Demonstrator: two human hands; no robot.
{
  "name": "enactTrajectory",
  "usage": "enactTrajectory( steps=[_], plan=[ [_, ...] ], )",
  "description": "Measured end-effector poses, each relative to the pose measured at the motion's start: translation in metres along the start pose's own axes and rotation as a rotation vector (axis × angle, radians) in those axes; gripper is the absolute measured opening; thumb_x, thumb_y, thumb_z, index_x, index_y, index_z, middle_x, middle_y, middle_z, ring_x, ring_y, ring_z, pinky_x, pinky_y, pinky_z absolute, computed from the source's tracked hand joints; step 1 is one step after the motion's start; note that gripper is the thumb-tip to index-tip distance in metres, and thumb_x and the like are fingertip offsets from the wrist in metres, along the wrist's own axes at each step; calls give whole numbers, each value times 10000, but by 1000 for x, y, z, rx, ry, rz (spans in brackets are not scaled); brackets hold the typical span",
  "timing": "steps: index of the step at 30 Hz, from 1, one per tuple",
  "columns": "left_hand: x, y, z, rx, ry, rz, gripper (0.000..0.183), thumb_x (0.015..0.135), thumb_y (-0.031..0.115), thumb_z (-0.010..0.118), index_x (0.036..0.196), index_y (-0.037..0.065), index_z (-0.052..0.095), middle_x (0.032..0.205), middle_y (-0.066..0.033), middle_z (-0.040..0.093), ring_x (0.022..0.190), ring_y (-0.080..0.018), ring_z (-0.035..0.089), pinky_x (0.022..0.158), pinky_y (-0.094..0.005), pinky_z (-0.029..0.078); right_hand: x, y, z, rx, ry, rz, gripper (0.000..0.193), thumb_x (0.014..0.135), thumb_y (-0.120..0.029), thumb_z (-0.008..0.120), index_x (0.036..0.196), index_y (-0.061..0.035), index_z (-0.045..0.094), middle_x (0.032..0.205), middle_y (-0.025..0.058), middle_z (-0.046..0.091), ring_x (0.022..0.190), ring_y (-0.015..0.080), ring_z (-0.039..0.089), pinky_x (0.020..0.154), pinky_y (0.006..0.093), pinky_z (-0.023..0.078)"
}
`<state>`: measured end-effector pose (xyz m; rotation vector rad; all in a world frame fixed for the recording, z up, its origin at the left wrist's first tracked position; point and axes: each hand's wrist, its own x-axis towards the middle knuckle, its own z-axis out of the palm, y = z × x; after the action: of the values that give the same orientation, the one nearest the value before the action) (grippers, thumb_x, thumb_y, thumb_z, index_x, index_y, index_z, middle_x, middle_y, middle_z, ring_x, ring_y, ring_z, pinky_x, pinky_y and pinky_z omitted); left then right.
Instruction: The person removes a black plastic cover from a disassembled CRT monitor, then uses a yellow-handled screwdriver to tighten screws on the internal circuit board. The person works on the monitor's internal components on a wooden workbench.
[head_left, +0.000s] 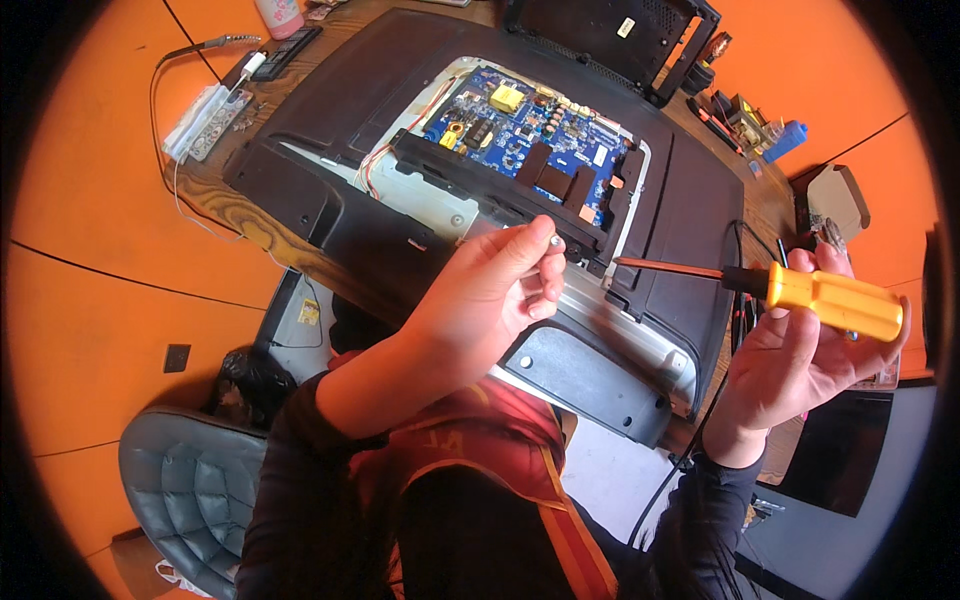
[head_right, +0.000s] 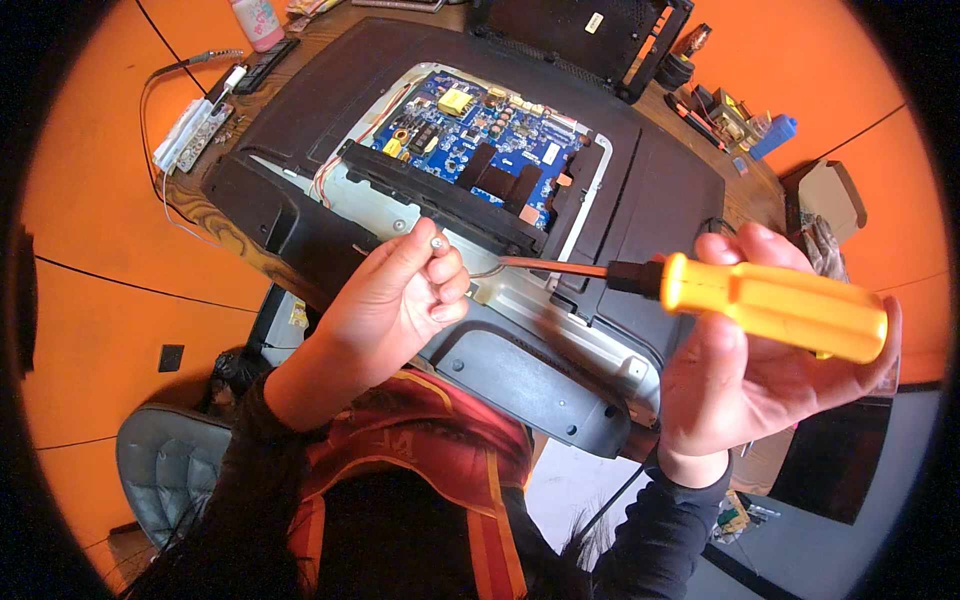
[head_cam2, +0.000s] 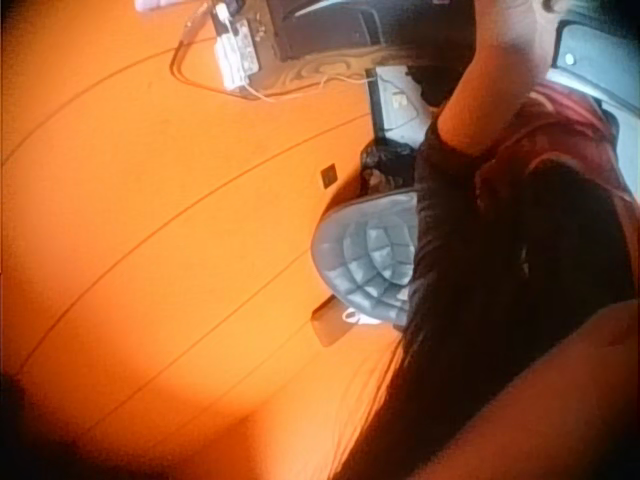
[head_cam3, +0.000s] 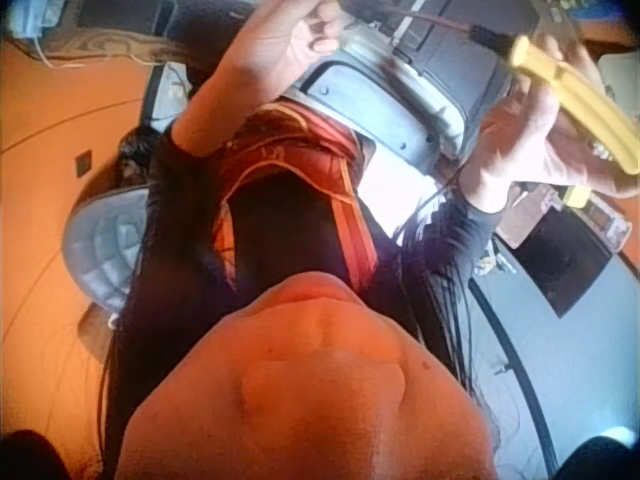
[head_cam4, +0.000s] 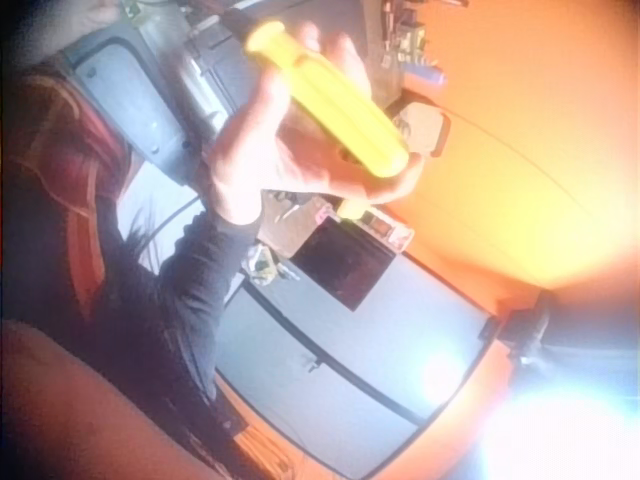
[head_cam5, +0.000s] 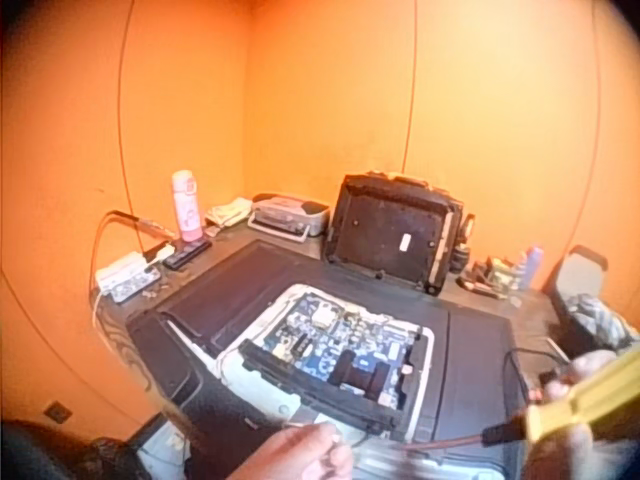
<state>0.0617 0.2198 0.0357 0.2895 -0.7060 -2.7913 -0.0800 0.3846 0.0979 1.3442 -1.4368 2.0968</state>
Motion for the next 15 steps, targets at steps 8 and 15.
enactTrajectory(
  steps=[8,15],
  plan=[
    [1,-5,5,-10,4,-26,238,962,289,543,837,87,536,740,10,493,665,-84,435,612,-234,359,-3,0,16,137,-196,-124,684,817,19,633,1343,-269,307,1062,186,554,944,274,593,812,393,557],
    [0,-7,7,-25,7,-40,235,963,283,541,827,91,532,735,10,500,656,-84,430,600,-231,356,-9,1,18,102,-192,-144,728,802,15,669,1344,-292,291,1052,188,555,927,258,575,786,387,546]
  ],
)
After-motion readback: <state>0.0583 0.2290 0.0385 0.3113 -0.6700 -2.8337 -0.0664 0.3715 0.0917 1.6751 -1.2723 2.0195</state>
